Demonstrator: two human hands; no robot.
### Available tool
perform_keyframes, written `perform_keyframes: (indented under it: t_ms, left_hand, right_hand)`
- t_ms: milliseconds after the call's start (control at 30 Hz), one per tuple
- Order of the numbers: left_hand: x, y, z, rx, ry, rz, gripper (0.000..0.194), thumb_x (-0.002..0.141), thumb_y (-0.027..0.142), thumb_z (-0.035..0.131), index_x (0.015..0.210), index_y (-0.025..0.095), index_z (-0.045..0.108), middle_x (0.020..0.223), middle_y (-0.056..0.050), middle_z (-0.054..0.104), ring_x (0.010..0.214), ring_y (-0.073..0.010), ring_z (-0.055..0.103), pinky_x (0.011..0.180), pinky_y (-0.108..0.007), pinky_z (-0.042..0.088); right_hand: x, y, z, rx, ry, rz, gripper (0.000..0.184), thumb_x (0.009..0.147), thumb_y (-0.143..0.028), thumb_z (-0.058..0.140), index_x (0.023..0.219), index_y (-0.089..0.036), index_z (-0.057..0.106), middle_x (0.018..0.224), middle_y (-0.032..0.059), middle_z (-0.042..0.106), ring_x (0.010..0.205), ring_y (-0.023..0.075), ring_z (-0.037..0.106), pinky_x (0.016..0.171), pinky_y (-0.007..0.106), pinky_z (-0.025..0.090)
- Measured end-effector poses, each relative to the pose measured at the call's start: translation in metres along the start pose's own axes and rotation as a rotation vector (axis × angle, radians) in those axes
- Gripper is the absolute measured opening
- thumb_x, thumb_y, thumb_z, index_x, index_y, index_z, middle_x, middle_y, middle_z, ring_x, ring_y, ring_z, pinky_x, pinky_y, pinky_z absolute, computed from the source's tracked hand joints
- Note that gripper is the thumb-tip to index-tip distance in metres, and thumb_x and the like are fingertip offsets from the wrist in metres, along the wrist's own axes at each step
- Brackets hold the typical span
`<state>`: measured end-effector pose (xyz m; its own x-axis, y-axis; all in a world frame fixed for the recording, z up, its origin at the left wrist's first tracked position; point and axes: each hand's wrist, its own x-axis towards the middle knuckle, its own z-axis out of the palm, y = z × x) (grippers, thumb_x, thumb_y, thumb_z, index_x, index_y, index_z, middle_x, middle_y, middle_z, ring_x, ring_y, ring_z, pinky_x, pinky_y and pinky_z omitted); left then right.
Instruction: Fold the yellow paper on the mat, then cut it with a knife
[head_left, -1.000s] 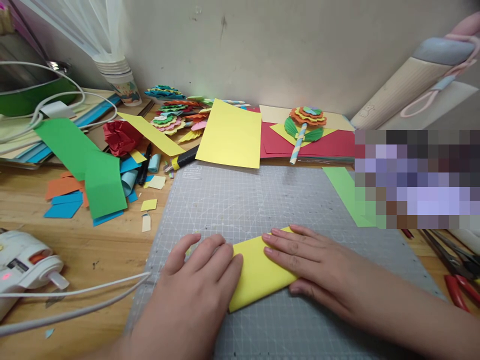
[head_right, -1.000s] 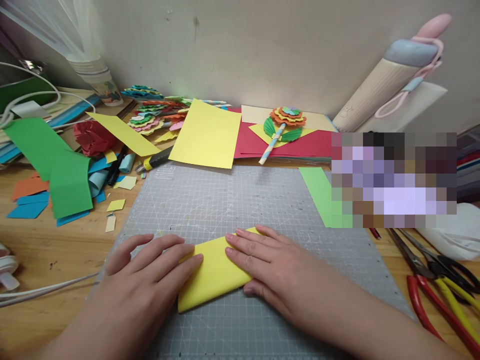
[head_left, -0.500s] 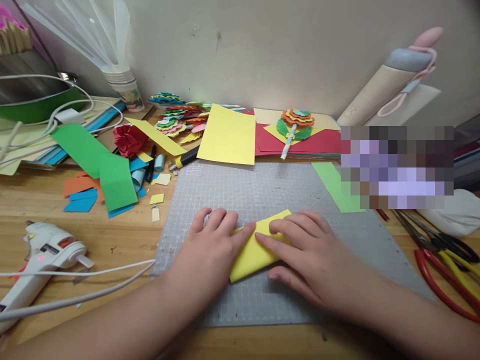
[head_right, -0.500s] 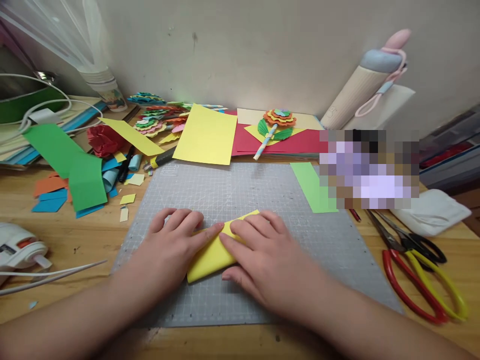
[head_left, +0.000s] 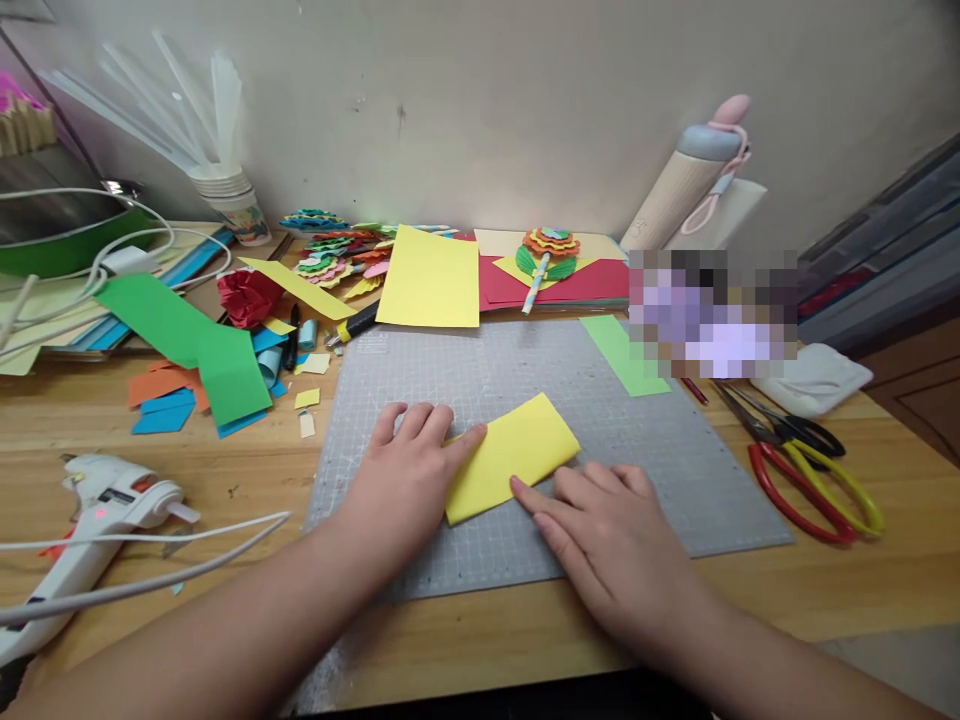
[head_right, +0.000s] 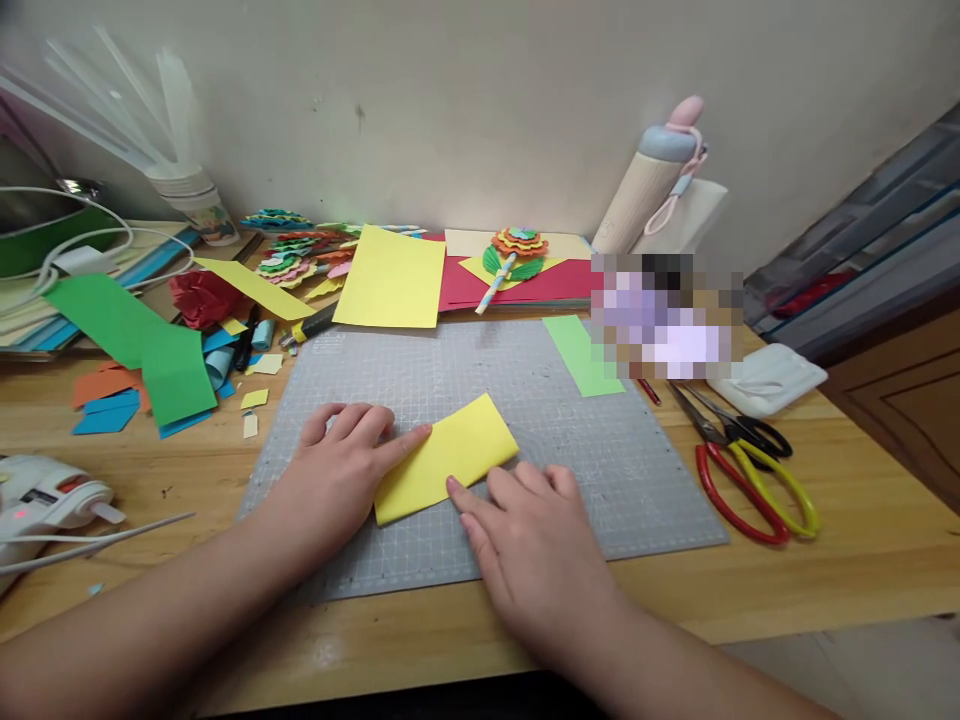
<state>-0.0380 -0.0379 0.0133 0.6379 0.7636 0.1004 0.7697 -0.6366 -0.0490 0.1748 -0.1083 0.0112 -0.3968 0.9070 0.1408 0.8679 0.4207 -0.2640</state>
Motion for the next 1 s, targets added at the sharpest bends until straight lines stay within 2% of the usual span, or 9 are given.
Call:
perform_keyframes:
  t_ms: [100, 233, 367, 467, 500, 600, 667, 867, 1000]
  left_hand:
    - [0.001, 0.000, 0.000, 0.000, -0.012, 0.006, 0.047, 0.088, 0.008, 0.048, 0.130, 0.029, 0.052, 0.102, -0.007, 0.055, 0.103, -0.0284, 0.048, 0.096, -0.048, 0.031]
    - [0.000, -0.001, -0.001, 0.002, -0.011, 0.007, 0.048, 0.088, 0.008, 0.048, 0.130, 0.030, 0.051, 0.100, -0.007, 0.055, 0.102, -0.0279, 0.048, 0.095, -0.048, 0.032]
    - [-0.002, -0.001, 0.001, -0.011, -0.009, 0.005, 0.047, 0.089, 0.008, 0.048, 0.129, 0.031, 0.052, 0.100, -0.006, 0.054, 0.102, -0.0274, 0.048, 0.095, -0.049, 0.031]
    - [-0.003, -0.001, 0.001, -0.014, -0.006, 0.001, 0.047, 0.089, 0.009, 0.049, 0.130, 0.031, 0.052, 0.100, -0.006, 0.054, 0.102, -0.0274, 0.048, 0.096, -0.049, 0.031]
    - [-0.002, -0.001, 0.001, -0.014, -0.004, 0.001, 0.047, 0.089, 0.009, 0.050, 0.130, 0.031, 0.052, 0.100, -0.006, 0.054, 0.102, -0.0274, 0.049, 0.095, -0.049, 0.032]
    - [-0.001, -0.001, 0.000, -0.019, 0.001, 0.000, 0.044, 0.089, 0.012, 0.052, 0.129, 0.031, 0.052, 0.100, -0.006, 0.055, 0.102, -0.0273, 0.049, 0.095, -0.049, 0.032]
    - [0.000, -0.001, 0.000, -0.023, 0.004, -0.004, 0.042, 0.090, 0.014, 0.052, 0.128, 0.031, 0.053, 0.101, -0.006, 0.055, 0.102, -0.0272, 0.049, 0.096, -0.049, 0.032]
    - [-0.001, 0.000, 0.001, -0.027, 0.018, -0.002, 0.041, 0.090, 0.017, 0.053, 0.129, 0.030, 0.053, 0.100, -0.006, 0.054, 0.102, -0.0274, 0.049, 0.096, -0.048, 0.031]
    - [-0.003, 0.000, 0.000, -0.024, 0.007, -0.002, 0.040, 0.090, 0.019, 0.053, 0.129, 0.029, 0.053, 0.100, -0.007, 0.054, 0.101, -0.0278, 0.049, 0.095, -0.049, 0.032]
  right_hand:
    - [-0.010, 0.019, -0.003, -0.036, 0.025, 0.078, 0.036, 0.097, -0.029, 0.036, 0.119, -0.034, 0.064, 0.079, 0.0025, 0.060, 0.074, 0.0202, 0.049, 0.069, 0.036, 0.024]
    - [-0.018, 0.048, -0.005, -0.126, 0.039, 0.214, 0.040, 0.099, -0.034, 0.030, 0.121, -0.034, 0.064, 0.073, 0.0025, 0.058, 0.072, 0.0214, 0.051, 0.068, 0.037, 0.025]
    - [-0.015, 0.052, -0.012, -0.083, 0.049, 0.223, 0.039, 0.099, -0.036, 0.031, 0.112, -0.032, 0.067, 0.075, 0.0022, 0.058, 0.075, 0.0224, 0.054, 0.070, 0.039, 0.027]
    - [-0.010, 0.032, -0.016, -0.006, 0.234, 0.111, 0.032, 0.097, -0.026, 0.033, 0.100, -0.022, 0.065, 0.099, 0.0072, 0.062, 0.096, 0.0261, 0.055, 0.084, 0.046, 0.026]
    - [-0.008, 0.023, -0.017, 0.052, 0.242, 0.045, 0.027, 0.095, -0.024, 0.036, 0.101, -0.020, 0.062, 0.108, 0.0090, 0.062, 0.104, 0.0270, 0.053, 0.087, 0.047, 0.025]
    - [-0.003, 0.003, -0.013, 0.192, 0.137, -0.120, 0.031, 0.092, -0.018, 0.041, 0.120, -0.018, 0.053, 0.103, 0.0065, 0.066, 0.104, 0.0235, 0.054, 0.089, 0.043, 0.025]
    - [-0.001, -0.002, -0.009, 0.210, 0.059, -0.204, 0.035, 0.091, -0.016, 0.042, 0.125, -0.017, 0.051, 0.101, 0.0048, 0.068, 0.100, 0.0214, 0.056, 0.089, 0.041, 0.024]
    - [0.003, 0.011, -0.003, 0.117, -0.034, -0.399, 0.038, 0.094, -0.012, 0.041, 0.132, -0.014, 0.047, 0.111, 0.0053, 0.070, 0.105, 0.0182, 0.057, 0.089, 0.039, 0.022]
    - [0.006, 0.015, -0.003, 0.102, -0.112, -0.492, 0.032, 0.094, -0.018, 0.044, 0.125, -0.019, 0.052, 0.124, 0.0018, 0.065, 0.107, 0.0149, 0.056, 0.092, 0.038, 0.022]
